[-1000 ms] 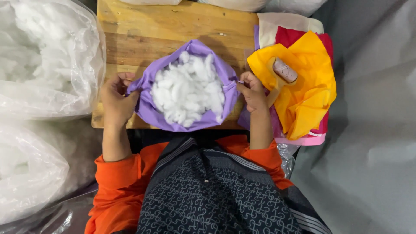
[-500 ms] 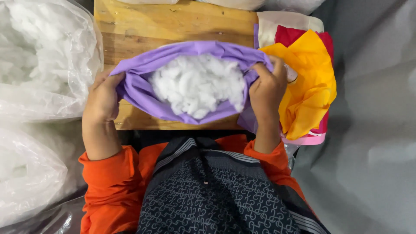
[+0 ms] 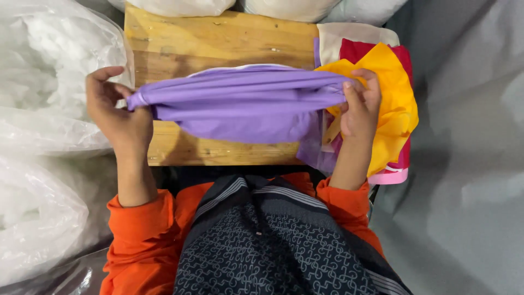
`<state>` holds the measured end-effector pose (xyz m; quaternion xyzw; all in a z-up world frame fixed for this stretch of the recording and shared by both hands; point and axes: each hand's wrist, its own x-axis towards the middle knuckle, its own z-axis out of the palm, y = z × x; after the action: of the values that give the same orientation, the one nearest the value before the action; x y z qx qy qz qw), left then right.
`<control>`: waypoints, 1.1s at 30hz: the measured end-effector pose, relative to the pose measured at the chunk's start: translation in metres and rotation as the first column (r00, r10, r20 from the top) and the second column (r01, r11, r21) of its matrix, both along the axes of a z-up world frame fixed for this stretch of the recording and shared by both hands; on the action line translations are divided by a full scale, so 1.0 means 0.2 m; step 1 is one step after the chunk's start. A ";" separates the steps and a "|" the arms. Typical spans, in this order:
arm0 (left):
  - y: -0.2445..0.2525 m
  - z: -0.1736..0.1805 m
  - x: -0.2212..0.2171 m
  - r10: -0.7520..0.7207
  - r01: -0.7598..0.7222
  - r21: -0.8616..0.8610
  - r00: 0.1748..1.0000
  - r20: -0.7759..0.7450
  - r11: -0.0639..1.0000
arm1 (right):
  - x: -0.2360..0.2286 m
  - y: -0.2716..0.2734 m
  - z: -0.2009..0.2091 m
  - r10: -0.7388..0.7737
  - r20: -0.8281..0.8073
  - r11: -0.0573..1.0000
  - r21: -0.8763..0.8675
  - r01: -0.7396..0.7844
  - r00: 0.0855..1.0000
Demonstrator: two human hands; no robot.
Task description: The person is stuffing a purple pillowcase with white fiberfill material by hand.
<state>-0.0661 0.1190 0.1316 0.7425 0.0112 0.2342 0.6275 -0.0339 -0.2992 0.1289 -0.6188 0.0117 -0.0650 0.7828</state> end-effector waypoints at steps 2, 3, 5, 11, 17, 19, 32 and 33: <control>-0.05 0.14 -0.08 0.184 -0.204 0.319 0.978 0.094 0.925 | -0.12 0.13 0.15 -0.304 0.376 0.683 -0.554 0.476 0.875; -0.01 0.07 -0.06 0.182 -0.201 0.322 0.979 0.089 0.925 | -0.10 0.10 0.08 -0.306 0.371 0.684 -0.555 0.474 0.877; 0.05 -0.05 0.01 0.064 -0.028 0.525 0.997 -0.050 0.851 | -0.04 0.03 -0.03 -0.041 0.607 0.339 -0.738 0.583 0.793; -0.01 0.01 -0.03 -0.478 0.288 -0.426 0.751 -0.455 0.858 | -0.05 -0.07 -0.07 -0.214 0.032 0.874 -0.440 0.206 0.976; 0.03 0.13 -0.08 -0.702 0.529 -0.838 0.545 0.457 -0.135 | -0.08 -0.04 0.00 -0.062 -0.336 0.874 0.437 0.214 0.940; 0.12 0.02 -0.07 -0.637 0.547 -0.815 0.561 0.528 -0.193 | -0.11 -0.06 0.07 0.054 -0.262 0.808 0.579 0.113 0.963; 0.11 0.49 -0.33 -0.328 0.318 -0.202 0.945 -0.016 0.926 | -0.36 -0.33 0.33 0.451 0.321 0.871 0.044 -0.489 0.833; 0.10 0.54 -0.34 -0.330 0.321 -0.199 0.944 -0.012 0.926 | -0.37 -0.27 0.38 0.449 0.326 0.872 0.043 -0.487 0.832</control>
<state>-0.1332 0.1381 0.2398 0.6745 -0.0751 0.1078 0.7265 -0.1069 -0.3529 0.2048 -0.5351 -0.2574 0.0349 0.8039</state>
